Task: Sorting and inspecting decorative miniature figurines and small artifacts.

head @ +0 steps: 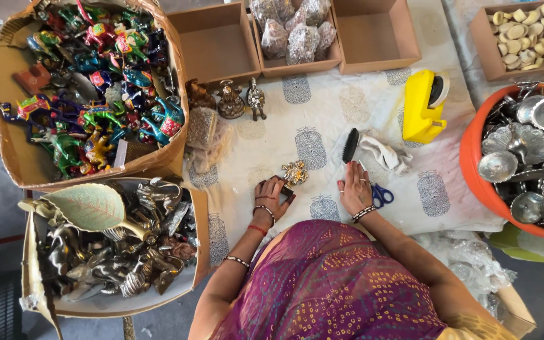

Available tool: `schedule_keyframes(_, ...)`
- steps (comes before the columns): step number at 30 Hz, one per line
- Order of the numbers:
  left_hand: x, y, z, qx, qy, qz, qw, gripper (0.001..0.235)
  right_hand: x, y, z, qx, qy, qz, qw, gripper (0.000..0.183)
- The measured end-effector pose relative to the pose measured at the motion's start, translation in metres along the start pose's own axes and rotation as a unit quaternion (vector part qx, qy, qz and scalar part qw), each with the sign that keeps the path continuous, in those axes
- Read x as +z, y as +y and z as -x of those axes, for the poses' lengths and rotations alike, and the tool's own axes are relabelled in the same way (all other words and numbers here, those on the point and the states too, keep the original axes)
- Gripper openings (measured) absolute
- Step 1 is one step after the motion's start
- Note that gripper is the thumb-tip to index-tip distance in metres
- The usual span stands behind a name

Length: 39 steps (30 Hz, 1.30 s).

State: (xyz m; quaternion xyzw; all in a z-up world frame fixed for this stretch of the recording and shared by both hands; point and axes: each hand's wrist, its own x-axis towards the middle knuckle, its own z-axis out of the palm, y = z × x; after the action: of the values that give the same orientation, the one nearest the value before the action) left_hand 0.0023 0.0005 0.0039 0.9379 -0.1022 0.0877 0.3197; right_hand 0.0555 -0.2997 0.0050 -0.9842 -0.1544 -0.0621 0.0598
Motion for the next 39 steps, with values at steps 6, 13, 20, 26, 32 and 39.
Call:
schedule_keyframes(6, -0.001, 0.001, 0.0, -0.023, -0.03, -0.008, 0.999, 0.054, 0.01, 0.001, 0.001, 0.023, -0.039, 0.015, 0.999, 0.067)
schedule_keyframes(13, 0.009, -0.002, 0.002, -0.008, 0.009, -0.003, 1.0, 0.052, 0.002, 0.0, -0.003, 0.051, -0.089, 0.002, 0.995, 0.064)
schedule_keyframes(20, 0.017, -0.009, 0.005, -0.022, 0.023, -0.008, 0.999, 0.069, 0.016, 0.007, 0.002, 0.037, -0.071, -0.023, 0.996, 0.065)
schedule_keyframes(26, 0.014, -0.004, 0.003, -0.034, 0.005, -0.109, 0.993, 0.085, -0.035, 0.012, 0.028, 0.055, -0.071, -0.066, 0.994, 0.043)
schedule_keyframes(32, 0.022, -0.01, 0.006, -0.065, -0.045, -0.142, 0.987, 0.094, -0.083, 0.092, 0.114, 0.118, 0.144, -0.137, 0.973, 0.016)
schedule_keyframes(39, 0.023, -0.009, 0.017, -0.089, -0.026, -0.149, 0.984, 0.11, -0.052, 0.201, 0.263, 0.365, 0.211, -0.045, 0.906, 0.014)
